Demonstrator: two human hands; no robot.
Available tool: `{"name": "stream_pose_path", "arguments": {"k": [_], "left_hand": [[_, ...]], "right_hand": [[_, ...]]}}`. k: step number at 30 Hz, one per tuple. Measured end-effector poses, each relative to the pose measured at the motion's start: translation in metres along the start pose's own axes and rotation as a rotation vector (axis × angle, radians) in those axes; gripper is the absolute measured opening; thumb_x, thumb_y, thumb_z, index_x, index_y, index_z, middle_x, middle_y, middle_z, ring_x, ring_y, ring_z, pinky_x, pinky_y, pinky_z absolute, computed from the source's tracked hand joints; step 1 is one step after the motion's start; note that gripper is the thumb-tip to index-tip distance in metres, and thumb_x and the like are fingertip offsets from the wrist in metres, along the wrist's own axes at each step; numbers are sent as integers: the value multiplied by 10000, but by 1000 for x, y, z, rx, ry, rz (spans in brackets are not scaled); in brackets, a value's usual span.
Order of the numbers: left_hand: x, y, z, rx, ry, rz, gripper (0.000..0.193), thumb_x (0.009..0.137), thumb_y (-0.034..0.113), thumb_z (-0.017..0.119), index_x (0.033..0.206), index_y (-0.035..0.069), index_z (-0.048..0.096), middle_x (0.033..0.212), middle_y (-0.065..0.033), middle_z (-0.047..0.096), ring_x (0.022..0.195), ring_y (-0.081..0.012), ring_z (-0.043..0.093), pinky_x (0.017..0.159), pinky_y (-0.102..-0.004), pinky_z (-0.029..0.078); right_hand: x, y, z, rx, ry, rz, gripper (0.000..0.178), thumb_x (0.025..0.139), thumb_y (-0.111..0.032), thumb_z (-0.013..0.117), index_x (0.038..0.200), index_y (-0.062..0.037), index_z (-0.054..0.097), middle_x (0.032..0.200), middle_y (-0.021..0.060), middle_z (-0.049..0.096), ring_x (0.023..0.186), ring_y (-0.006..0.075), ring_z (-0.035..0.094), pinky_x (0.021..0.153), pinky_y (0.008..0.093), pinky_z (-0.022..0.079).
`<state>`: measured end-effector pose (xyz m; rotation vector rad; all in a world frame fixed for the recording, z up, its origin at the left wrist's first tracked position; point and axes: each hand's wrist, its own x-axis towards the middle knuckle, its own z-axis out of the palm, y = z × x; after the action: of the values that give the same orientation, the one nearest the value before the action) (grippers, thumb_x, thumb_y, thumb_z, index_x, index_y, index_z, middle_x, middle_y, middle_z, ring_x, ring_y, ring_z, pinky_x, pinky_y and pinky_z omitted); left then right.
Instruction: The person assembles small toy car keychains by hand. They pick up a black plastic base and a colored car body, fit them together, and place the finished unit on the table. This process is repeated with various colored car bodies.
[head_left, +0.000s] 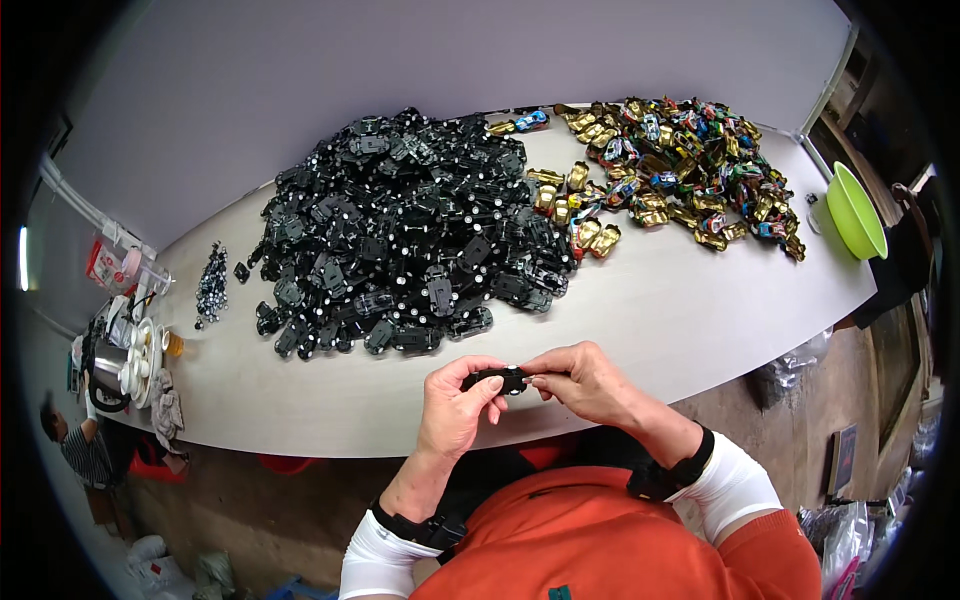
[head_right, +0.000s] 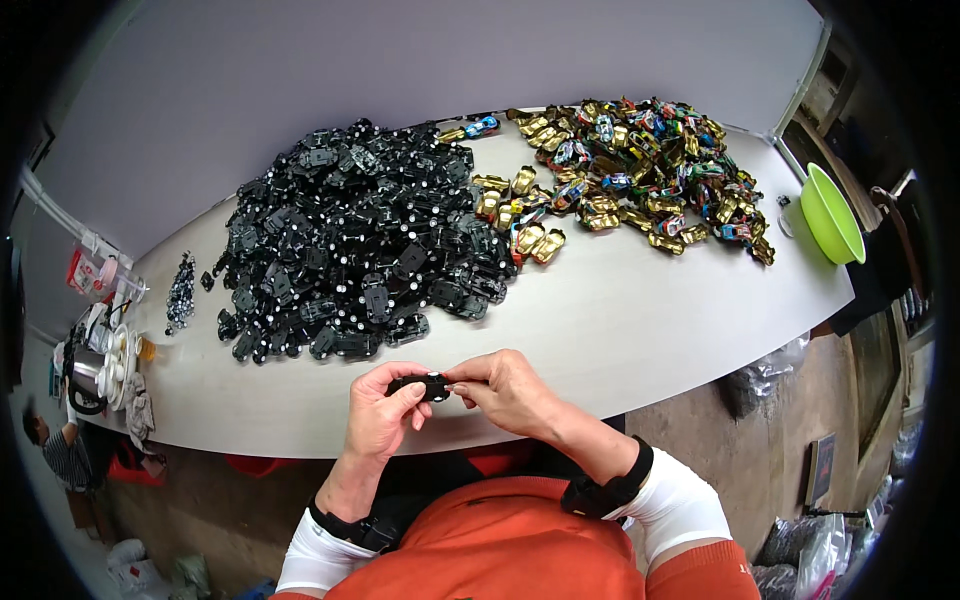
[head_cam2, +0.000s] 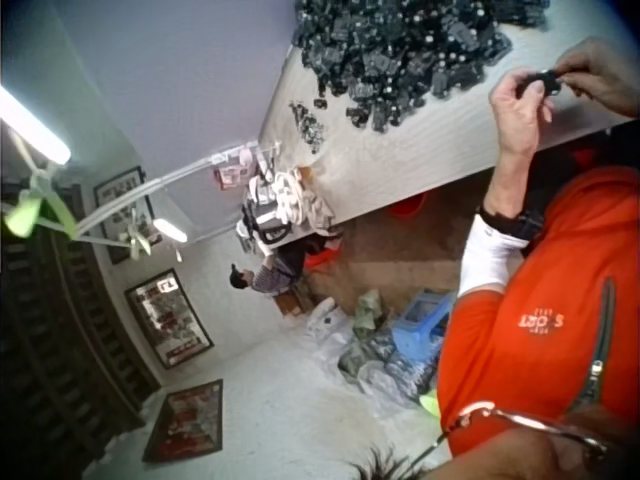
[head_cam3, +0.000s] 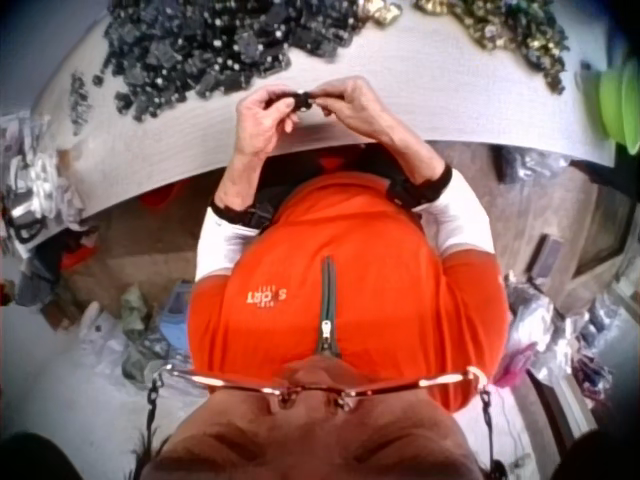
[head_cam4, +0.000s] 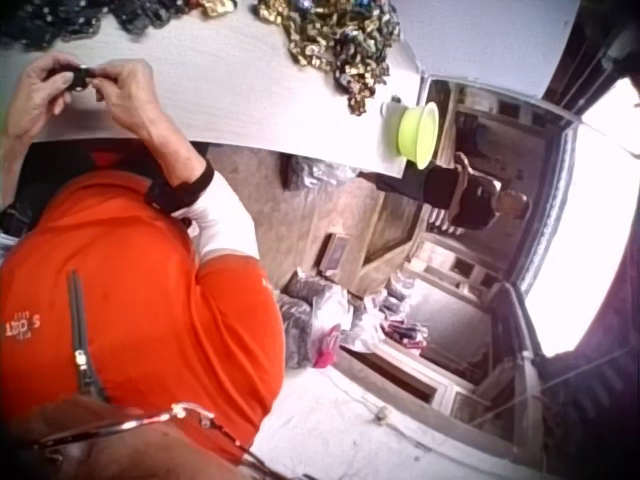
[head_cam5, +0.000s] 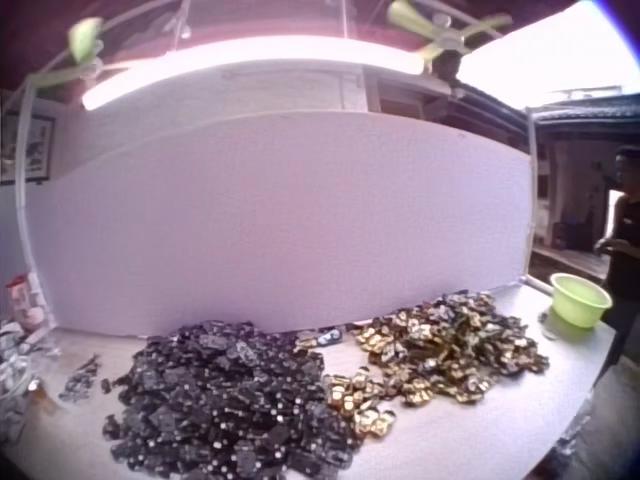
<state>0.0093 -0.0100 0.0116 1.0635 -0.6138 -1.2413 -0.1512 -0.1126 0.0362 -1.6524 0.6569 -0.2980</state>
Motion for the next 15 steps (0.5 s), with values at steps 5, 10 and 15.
{"name": "stream_pose_path", "arguments": {"k": [5, 10, 15], "left_hand": [[0, 0, 18, 256, 96, 115, 113, 823, -42, 558, 934, -52, 576, 766, -110, 597, 557, -122, 585, 395, -193, 445], [12, -3, 7, -41, 79, 29, 202, 823, -33, 567, 1017, -54, 516, 756, -106, 581, 518, -123, 567, 398, -193, 437], [13, -9, 5, -120, 105, 38, 211, 817, -14, 598, 1010, -31, 514, 781, -87, 590, 596, -125, 579, 480, -206, 461]], "right_hand": [[3, 17, 6, -148, 93, -92, 219, 857, -50, 537, 1050, -5, 630, 666, 7, 585, 573, 58, 502, 514, 226, 421], [1, 18, -3, 352, -11, 108, 196, 881, -65, 519, 1026, -2, 634, 676, 1, 588, 567, 48, 504, 496, 201, 412], [5, 23, 3, 324, 40, 32, 184, 888, -71, 516, 1007, -1, 637, 692, 1, 596, 566, 46, 519, 500, 187, 429]]}}
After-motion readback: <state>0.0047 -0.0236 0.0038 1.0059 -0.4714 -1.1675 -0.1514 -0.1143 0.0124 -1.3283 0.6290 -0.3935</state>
